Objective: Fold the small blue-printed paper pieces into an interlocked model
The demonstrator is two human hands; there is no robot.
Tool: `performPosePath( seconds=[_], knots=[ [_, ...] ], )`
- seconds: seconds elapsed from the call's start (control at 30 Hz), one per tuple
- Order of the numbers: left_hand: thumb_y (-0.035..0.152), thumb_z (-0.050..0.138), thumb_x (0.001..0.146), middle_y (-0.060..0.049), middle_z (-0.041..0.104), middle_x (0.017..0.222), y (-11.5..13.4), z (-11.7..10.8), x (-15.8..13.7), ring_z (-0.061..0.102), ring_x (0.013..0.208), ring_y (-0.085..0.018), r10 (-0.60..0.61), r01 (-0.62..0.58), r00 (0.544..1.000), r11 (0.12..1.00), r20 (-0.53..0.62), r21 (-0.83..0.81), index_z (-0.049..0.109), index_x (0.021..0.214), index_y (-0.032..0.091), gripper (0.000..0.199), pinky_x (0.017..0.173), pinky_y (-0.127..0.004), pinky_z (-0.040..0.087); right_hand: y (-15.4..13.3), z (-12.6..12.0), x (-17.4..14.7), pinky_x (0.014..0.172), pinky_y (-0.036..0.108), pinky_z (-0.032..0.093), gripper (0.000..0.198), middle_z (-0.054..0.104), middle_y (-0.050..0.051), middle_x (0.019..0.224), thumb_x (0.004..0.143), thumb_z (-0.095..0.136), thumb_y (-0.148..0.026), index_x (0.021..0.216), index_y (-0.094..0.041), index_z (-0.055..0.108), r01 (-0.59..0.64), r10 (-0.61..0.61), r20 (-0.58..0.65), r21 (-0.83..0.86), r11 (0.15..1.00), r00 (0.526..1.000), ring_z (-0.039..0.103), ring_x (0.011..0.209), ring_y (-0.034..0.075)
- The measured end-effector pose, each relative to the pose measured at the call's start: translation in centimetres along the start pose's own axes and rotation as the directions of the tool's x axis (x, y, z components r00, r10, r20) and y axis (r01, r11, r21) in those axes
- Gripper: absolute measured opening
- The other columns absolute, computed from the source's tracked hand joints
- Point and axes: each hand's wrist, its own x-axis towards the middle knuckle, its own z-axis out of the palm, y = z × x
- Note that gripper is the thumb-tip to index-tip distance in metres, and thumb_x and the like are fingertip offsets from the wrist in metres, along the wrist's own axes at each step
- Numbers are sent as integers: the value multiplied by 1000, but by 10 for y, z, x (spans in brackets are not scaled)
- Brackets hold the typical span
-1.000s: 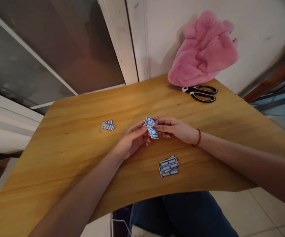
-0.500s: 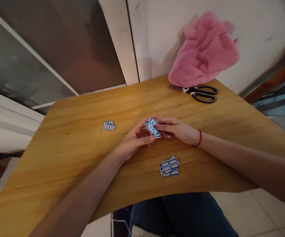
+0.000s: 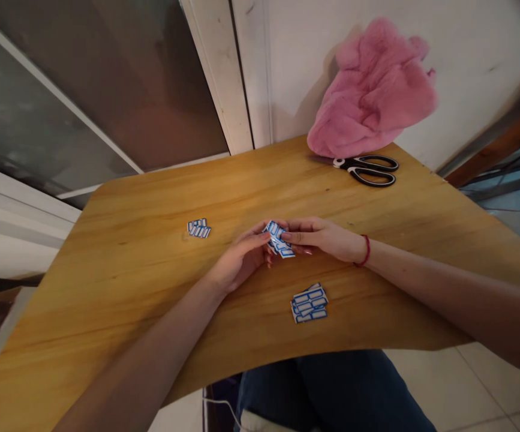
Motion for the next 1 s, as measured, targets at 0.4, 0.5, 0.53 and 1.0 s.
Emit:
performPosePath(
  seconds=[0.4, 0.5, 0.53, 1.0],
  knots=[
    [36, 52, 87, -6, 63, 80, -3, -7, 3, 54, 64, -13, 4, -3, 1000, 999, 30, -39, 63, 111, 14, 35, 56, -23, 43, -5, 1, -1, 46, 22, 23, 32, 47, -4, 61, 83, 60, -44, 77, -13, 54, 5, -4, -26, 30, 1000, 1000, 35, 51, 4],
    [36, 53, 85, -5, 61, 75, -2, -6, 2, 53, 63, -13, 5, -4, 1000, 999, 25, -52, 65, 105, 13, 33, 56, -24, 43, -5, 1, -1, 46, 22, 22, 31, 47, -4, 61, 82, 61, -43, 82, -12, 56, 10, -9, -21, 58, 998, 1000, 35, 50, 4],
    [37, 55, 84, -5, 60, 74, -2, -6, 2, 53, 62, -13, 5, -3, 1000, 998, 25, -58, 66, 103, 13, 33, 56, -24, 43, -5, 1, -1, 45, 22, 22, 31, 48, -4, 61, 81, 62, -43, 85, -12, 57, 13, -11, -21, 67, 998, 1000, 34, 50, 4],
    [21, 72, 75, 0, 62, 93, -3, 1, -1, 52, 67, -7, 160, -151, 986, 974, -40, 168, 58, 122, 30, 50, 58, -17, 41, -3, 2, 0, 45, 21, 21, 31, 42, -6, 55, 83, 61, -43, 73, -15, 51, 25, -14, -88, 123, 992, 996, 33, 48, 4]
  ],
)
